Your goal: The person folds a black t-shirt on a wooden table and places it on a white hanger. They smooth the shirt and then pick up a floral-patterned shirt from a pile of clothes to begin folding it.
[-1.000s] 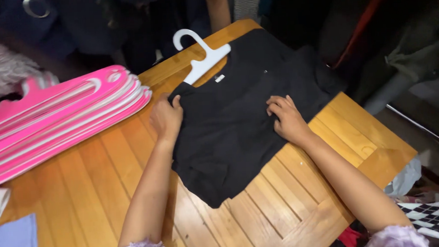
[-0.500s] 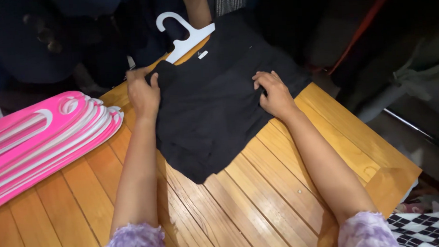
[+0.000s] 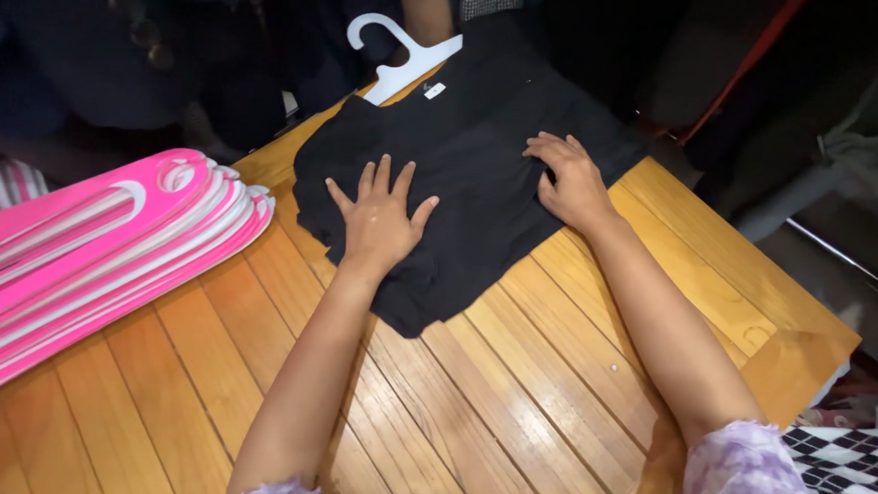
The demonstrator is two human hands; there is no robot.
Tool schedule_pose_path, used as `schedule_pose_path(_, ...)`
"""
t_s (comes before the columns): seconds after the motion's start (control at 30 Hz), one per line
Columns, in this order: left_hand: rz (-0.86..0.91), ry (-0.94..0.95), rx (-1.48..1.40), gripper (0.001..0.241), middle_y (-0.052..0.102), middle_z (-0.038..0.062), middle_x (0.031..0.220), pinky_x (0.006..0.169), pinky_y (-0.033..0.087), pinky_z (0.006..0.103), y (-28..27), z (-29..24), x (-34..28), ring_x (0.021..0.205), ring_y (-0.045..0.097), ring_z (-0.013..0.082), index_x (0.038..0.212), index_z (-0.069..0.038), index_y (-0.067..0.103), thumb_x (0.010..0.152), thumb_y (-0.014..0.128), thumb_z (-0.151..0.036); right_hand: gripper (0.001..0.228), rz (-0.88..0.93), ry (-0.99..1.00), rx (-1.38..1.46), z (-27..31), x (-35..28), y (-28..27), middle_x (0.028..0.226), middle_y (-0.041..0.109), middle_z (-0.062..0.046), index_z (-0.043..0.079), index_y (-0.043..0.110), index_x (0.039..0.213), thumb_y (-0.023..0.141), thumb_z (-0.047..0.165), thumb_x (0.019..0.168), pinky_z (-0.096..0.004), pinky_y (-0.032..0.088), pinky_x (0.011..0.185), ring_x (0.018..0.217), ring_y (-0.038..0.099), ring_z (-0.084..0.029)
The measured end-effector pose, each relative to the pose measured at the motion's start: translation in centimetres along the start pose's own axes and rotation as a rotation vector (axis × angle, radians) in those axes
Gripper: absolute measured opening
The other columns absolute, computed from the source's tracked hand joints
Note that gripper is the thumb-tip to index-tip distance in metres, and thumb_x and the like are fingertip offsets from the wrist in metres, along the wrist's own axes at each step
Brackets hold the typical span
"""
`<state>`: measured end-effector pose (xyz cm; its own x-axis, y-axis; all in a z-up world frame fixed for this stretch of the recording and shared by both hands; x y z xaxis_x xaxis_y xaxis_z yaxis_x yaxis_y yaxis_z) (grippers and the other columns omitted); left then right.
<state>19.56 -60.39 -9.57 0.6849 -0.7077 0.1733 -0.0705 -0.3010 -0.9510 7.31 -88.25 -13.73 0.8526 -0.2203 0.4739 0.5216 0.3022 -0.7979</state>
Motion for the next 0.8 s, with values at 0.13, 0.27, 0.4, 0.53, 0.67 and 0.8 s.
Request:
schedule_pose_path(0.13,0.046,-0.005,0.029,0.062,0.044,0.017,0.16,0.109,0.0,0.0821,0.5,1.1,1.5,0.152,0.034,0.0349,0.154,-0.022,0.048,0.104,0.043,-0.058,0.038,-0.012,0.037,-0.013,0.2,0.5,0.2,0.13,0.07,-0.004,0.018,0.072,0.117,0.063,-0.001,0.086,-0.051,0.034,0.119,0.135,0.058,-0.026)
schedule_pose_path(0.27,-0.008,0.04,0.049,0.063,0.045,0.013,0.16,0.114,0.003,0.0787,1.0,2.2,3.0,0.15,0.038,0.0313,0.153,-0.024,0.049,0.102,0.044,-0.062,0.035,-0.029,0.078,-0.026,0.2,1.4,0.6,0.13,0.07,-0.003,0.018,0.072,0.116,0.062,0.001,0.087,-0.052,0.034,0.119,0.135,0.058,-0.025)
schedule_pose_path(0.4,-0.24,0.147,0.126,0.052,0.054,0.017,0.152,0.119,0.017,0.0684,1.1,1.2,2.6,0.138,0.053,0.031,0.137,-0.013,0.064,0.101,0.058,-0.049,0.038,-0.059,0.098,0.015,0.3,1.6,0.6,0.129,0.071,-0.005,0.017,0.073,0.12,0.058,-0.001,0.089,-0.052,0.034,0.119,0.133,0.059,-0.027)
schedule_pose_path(0.53,-0.177,0.22,-0.084,0.068,0.056,0.019,0.148,0.119,0.022,0.0669,-1.3,-3.2,-1.6,0.137,0.055,0.0336,0.138,-0.01,0.063,0.098,0.051,-0.064,0.044,-0.099,0.106,0.081,0.6,1.5,-0.8,0.128,0.071,-0.005,0.017,0.07,0.126,0.053,-0.004,0.091,-0.054,0.033,0.119,0.133,0.058,-0.029)
schedule_pose_path(0.67,0.017,0.153,-0.094,0.087,0.048,0.015,0.156,0.119,0.021,0.0686,0.1,-4.1,-3.8,0.144,0.045,0.0366,0.151,-0.011,0.049,0.084,0.061,-0.067,0.048,-0.204,0.17,0.214,2.6,0.9,-3.5,0.121,0.072,-0.007,0.019,0.068,0.123,0.047,-0.007,0.09,-0.053,0.038,0.115,0.125,0.06,-0.035)
schedule_pose_path(0.8,-0.088,0.081,-0.066,0.053,0.06,0.007,0.144,0.116,0.036,0.0575,3.0,-2.1,-2.7,0.135,0.056,0.0287,0.142,-0.016,0.06,0.093,0.062,-0.035,0.05,-0.264,0.184,0.266,3.1,1.3,-4.5,0.114,0.074,-0.009,0.017,0.072,0.12,0.049,-0.01,0.085,-0.049,0.049,0.105,0.115,0.066,-0.036)
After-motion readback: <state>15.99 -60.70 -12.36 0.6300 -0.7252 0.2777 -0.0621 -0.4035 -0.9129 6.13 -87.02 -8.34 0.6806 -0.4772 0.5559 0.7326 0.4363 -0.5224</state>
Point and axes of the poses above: each hand's wrist, its own x-axis towards the middle knuckle, its own y-axis out of the palm, z = x × y, the point moved 4 cm from there along x, towards the middle knuckle
